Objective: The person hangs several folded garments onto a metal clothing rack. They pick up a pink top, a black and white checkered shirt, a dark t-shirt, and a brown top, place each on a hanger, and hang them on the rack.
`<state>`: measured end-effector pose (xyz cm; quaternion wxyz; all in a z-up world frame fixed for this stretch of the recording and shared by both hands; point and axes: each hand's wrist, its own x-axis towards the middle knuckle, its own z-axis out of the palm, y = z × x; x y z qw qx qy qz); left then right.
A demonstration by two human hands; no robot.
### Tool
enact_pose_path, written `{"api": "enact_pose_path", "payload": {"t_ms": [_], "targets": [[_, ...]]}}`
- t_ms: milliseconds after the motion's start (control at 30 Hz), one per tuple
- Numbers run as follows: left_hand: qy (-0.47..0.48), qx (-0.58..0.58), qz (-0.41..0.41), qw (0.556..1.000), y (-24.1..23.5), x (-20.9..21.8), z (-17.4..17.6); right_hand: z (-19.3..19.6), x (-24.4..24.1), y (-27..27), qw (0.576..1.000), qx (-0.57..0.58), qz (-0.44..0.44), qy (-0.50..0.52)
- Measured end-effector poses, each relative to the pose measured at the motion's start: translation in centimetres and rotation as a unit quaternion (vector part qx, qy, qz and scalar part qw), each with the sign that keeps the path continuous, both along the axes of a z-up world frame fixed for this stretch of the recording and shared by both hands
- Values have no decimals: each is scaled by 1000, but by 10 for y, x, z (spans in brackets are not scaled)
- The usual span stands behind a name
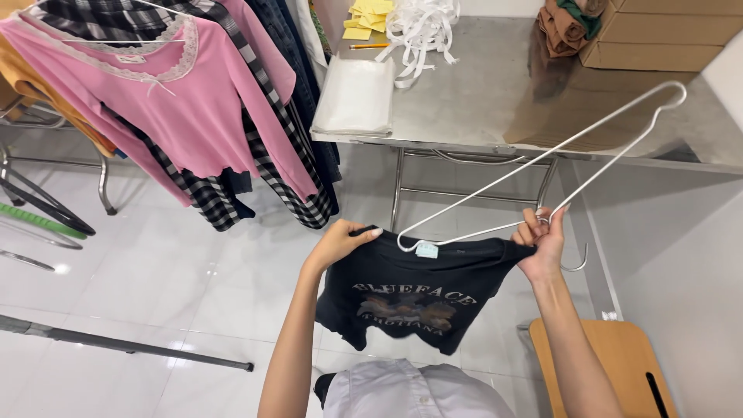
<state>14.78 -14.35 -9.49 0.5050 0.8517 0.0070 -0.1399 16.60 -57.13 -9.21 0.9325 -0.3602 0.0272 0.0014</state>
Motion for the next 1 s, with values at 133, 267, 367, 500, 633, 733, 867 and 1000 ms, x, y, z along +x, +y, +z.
{"api": "enact_pose_path", "payload": {"t_ms": [133, 267, 367, 500, 633, 733, 867, 1000], "targets": [[-7, -37, 47, 998, 1, -5, 3, 12, -5, 12, 996, -79, 31, -20], [-48, -37, 59, 996, -3, 3, 6, 12, -4, 23, 994, -93, 45, -47], [-65, -18, 55, 996, -19, -3, 11, 14, -4, 32, 994, -68, 53, -63], [-53, 10, 25, 998, -38, -10, 5, 16, -2, 38, 993, -43, 73, -83], [-37, 9, 21, 999, -35, -23, 10, 4, 6, 29, 989, -19, 110, -101], [-31, 10, 48, 998, -26, -26, 6, -1, 10, 22, 981, -28, 140, -130], [-49, -32, 62, 996, -25, -21, -22, -9, 7, 29, 964, -164, 173, -122], [-81, -80, 60, 992, -33, -20, -29, 30, -19, 57, 836, -510, 201, -40]]}}
